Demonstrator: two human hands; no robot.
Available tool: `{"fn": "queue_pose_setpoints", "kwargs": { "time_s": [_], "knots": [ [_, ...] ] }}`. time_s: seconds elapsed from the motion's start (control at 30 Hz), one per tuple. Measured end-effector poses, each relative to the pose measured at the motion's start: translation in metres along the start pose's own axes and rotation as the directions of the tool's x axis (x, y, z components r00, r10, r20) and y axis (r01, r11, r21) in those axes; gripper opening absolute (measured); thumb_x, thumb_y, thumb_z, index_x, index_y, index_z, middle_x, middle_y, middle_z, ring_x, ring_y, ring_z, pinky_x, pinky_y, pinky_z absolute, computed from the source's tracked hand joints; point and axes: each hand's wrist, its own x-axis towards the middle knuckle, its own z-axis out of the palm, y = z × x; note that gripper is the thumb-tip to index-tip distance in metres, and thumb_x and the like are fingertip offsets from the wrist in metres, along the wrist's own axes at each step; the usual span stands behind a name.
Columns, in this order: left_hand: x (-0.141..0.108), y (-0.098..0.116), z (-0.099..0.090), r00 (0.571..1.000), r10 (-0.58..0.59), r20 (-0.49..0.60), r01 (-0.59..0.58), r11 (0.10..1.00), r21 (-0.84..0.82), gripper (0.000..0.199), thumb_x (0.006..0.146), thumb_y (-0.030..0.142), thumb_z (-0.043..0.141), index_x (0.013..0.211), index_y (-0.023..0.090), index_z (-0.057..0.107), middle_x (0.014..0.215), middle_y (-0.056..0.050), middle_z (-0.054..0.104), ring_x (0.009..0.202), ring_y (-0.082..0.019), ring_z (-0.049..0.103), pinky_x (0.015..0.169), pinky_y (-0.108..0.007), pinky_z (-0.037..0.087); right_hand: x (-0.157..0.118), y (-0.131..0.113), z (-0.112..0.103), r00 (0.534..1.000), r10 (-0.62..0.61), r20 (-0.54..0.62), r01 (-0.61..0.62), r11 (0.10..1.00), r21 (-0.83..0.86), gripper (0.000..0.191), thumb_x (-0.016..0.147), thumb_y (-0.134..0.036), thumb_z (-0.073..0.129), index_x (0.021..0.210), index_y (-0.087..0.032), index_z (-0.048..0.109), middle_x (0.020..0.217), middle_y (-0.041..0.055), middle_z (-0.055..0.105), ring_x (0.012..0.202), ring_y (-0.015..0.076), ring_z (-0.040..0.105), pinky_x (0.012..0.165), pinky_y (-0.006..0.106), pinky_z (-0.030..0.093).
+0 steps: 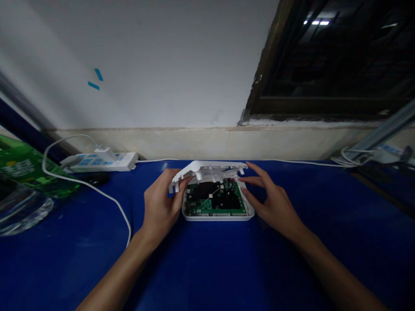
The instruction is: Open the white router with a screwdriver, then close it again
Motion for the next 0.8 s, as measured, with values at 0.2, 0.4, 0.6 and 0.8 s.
{"fn": "queue_pose_setpoints", "kwargs": {
  "time_s": [0.2, 0.4, 0.6, 0.8],
  "knots": [
    [-0.006, -0.003, 0.008, 0.975, -0.215, -0.047, 0.215, 0.977, -0.004, 0.021, 0.094, 0.021, 0.064, 0.081, 0.022, 0.049, 0.063, 0.007, 0.047, 0.051, -0.01, 0.04, 0.051, -0.024, 0.035, 0.0, 0.0, 0.003, 0.999, -0.029, -0.018, 0.029, 1.0, 0.009, 0.06, 0.097, -0.028, 0.058, 0.153, -0.025, 0.036, 0.128, 0.0099, 0.072, 0.093, 0.0229, 0.076, 0.06, 0.029, 0.058],
    [-0.003, -0.009, 0.007, 0.963, -0.261, -0.066, 0.26, 0.965, -0.033, 0.02, 0.094, 0.022, 0.064, 0.082, 0.022, 0.049, 0.066, 0.007, 0.047, 0.057, -0.01, 0.044, 0.053, -0.023, 0.035, 0.008, -0.003, 0.009, 0.988, -0.137, -0.072, 0.136, 0.99, -0.023, 0.03, 0.097, -0.028, 0.06, 0.127, -0.023, 0.06, 0.123, 0.0075, 0.073, 0.108, 0.0242, 0.07, 0.093, 0.041, 0.057],
    [0.011, -0.011, -0.012, 0.993, 0.009, -0.121, -0.001, 0.998, 0.065, 0.012, 0.089, 0.012, 0.067, 0.093, 0.02, 0.059, 0.074, 0.005, 0.059, 0.059, -0.009, 0.05, 0.058, -0.021, 0.04, 0.023, -0.013, 0.01, 0.962, -0.227, -0.154, 0.22, 0.974, -0.06, 0.029, 0.095, -0.03, 0.066, 0.124, -0.025, 0.063, 0.12, 0.0062, 0.072, 0.099, 0.0242, 0.07, 0.088, 0.041, 0.058],
    [0.015, -0.002, -0.027, 0.993, 0.086, -0.081, -0.076, 0.99, 0.121, 0.019, 0.09, 0.012, 0.068, 0.106, 0.02, 0.064, 0.088, 0.002, 0.068, 0.072, -0.011, 0.061, 0.068, -0.022, 0.046, 0.029, -0.016, 0.015, 0.952, -0.276, -0.134, 0.271, 0.961, -0.052, 0.03, 0.096, -0.026, 0.063, 0.126, -0.025, 0.062, 0.124, 0.0062, 0.07, 0.102, 0.0241, 0.07, 0.092, 0.043, 0.056]
  ]
}}
